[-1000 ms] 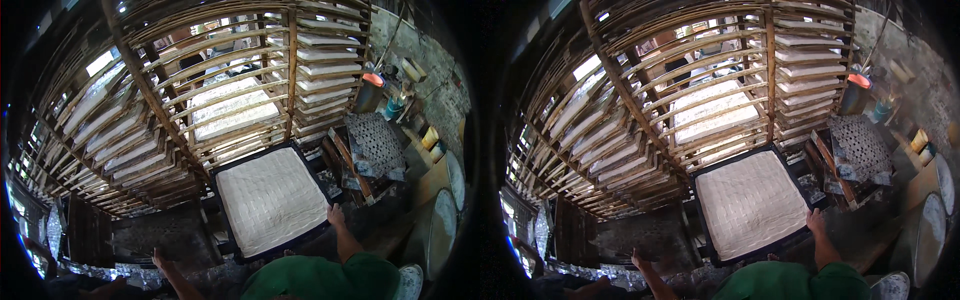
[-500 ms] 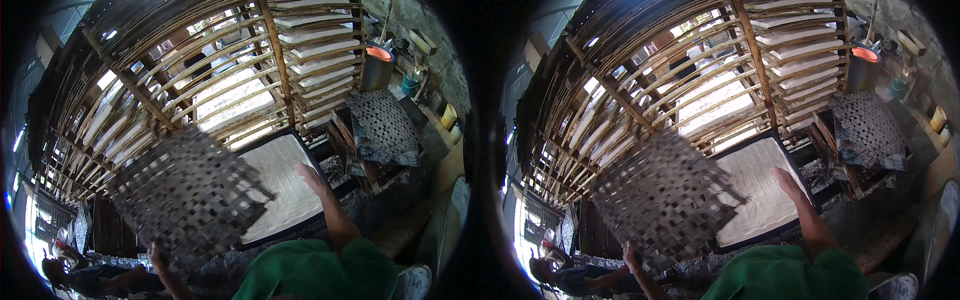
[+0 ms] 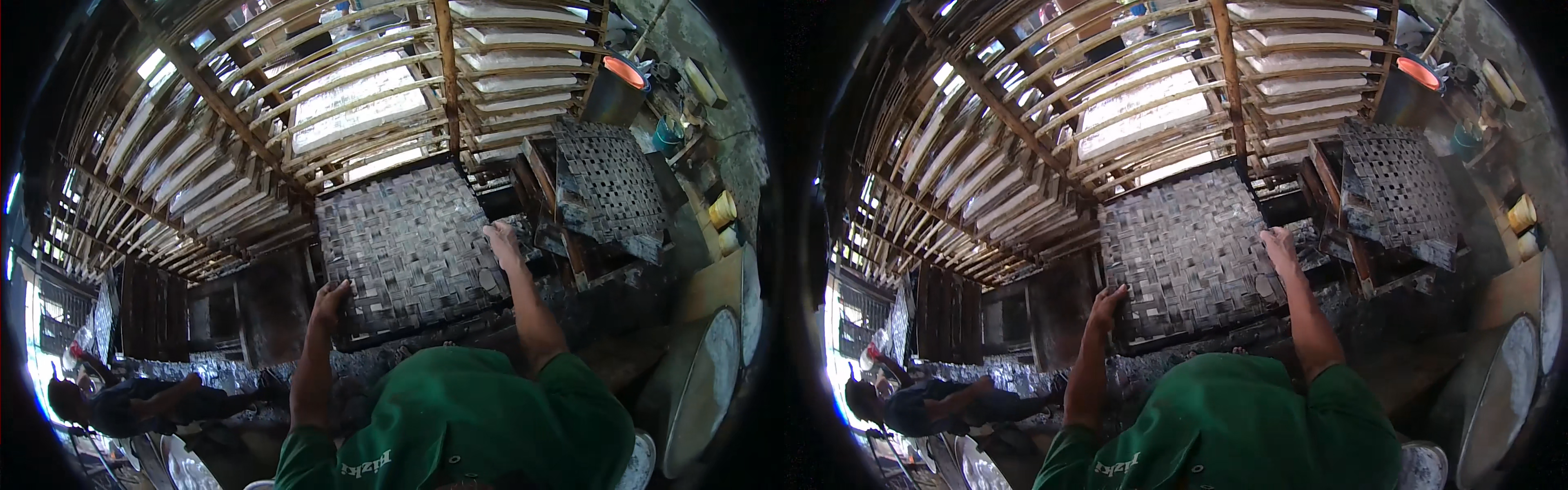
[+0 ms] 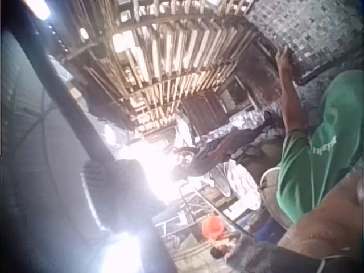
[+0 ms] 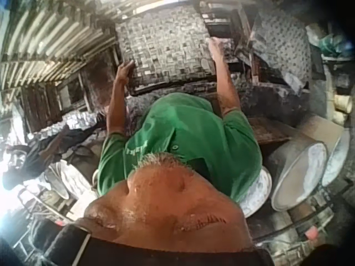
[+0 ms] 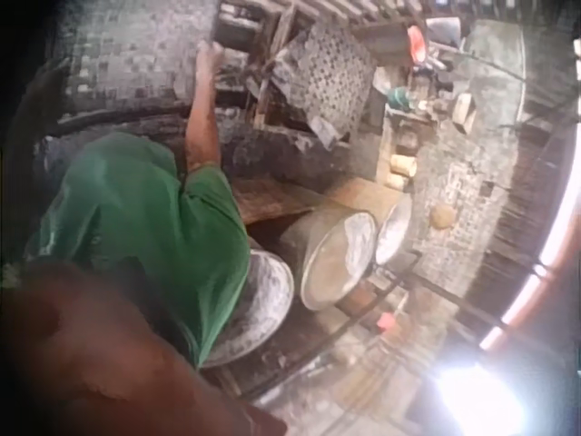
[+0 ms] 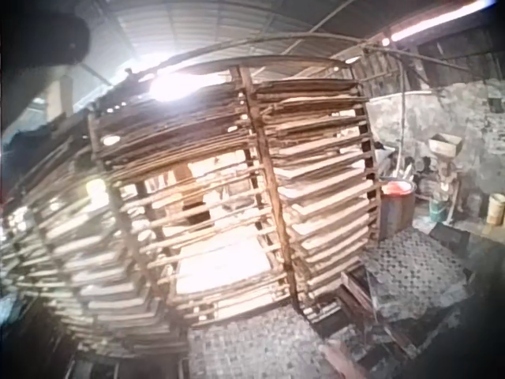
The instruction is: The person layers a white sheet onto a wooden tray, covers it with an orange cloth, and places a wooden lid on top before stacking the tray onto a large wooden rack.
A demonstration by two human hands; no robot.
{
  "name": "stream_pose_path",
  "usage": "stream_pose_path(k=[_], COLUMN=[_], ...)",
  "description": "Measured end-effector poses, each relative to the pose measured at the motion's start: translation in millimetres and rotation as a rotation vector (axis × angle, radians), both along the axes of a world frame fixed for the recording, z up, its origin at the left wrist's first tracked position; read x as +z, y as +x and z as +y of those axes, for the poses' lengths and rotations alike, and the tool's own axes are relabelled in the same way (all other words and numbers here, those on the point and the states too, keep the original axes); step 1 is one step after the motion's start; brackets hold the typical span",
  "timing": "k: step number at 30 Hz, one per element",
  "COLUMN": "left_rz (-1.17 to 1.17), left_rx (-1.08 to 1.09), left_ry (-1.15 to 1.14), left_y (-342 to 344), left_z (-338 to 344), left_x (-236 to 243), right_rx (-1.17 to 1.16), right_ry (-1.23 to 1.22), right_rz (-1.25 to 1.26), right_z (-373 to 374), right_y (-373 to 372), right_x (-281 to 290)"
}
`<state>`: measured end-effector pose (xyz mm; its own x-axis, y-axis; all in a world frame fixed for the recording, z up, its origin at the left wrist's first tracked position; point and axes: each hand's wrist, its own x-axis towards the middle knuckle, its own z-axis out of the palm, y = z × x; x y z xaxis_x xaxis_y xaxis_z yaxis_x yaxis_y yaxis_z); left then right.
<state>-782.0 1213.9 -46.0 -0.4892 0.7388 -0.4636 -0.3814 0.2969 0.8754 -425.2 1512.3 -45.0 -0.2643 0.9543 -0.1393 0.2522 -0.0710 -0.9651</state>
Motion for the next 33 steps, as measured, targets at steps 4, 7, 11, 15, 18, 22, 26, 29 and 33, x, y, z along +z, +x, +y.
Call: stream_pose_path(k=[4,7,11,15,18,22,26,29,33], left_rz=[0.045,0.007,0.566,1.374,0.520,0.105,-0.546,-0.369,-0.215], left_rx=[0.039,0.077,0.138,0.696,0.429,0.678,0.809,1.001,0.762], left_ry=[-0.096,-0.073,-0.301,-0.279,-0.040,-0.424,0.005,-0.336,-0.759], left_y=[-19.9,-23.3,-22.0,-24.5,-42.5,-35.9,-32.1,-5.5,-7.9], left_z=[17.9,27.4,35.6,1.8,-80.1,-207.6,-348.0,-333.6,-362.1], left_x=[-45.7,-56.3,-55.9,-32.3,-43.2,-68.2,-130.8,-151.0,-183.4], right_rx=[-0.003,-0.013,-0.100,-0.209,-0.015,0.008,-0.101,0.019,0.334], right_ry=[0.051,0.099,0.343,0.505,0.331,0.238,-0.060,-0.014,0.104], right_rz=[-0.016,-0.019,-0.298,-0.546,-0.485,-0.445,-0.124,-0.264,-0.231], right_z=[13.9,27.7,44.8,8.6,5.2,-22.4,-41.6,-58.4,-80.7], right_y=[-6.6,-12.2,-11.1,5.1,60.2,88.2,97.0,65.8,-40.4], right_x=[-34.8,-48.2,-60.6,4.0,-21.7,-22.1,-59.7,-48.8,-18.6])
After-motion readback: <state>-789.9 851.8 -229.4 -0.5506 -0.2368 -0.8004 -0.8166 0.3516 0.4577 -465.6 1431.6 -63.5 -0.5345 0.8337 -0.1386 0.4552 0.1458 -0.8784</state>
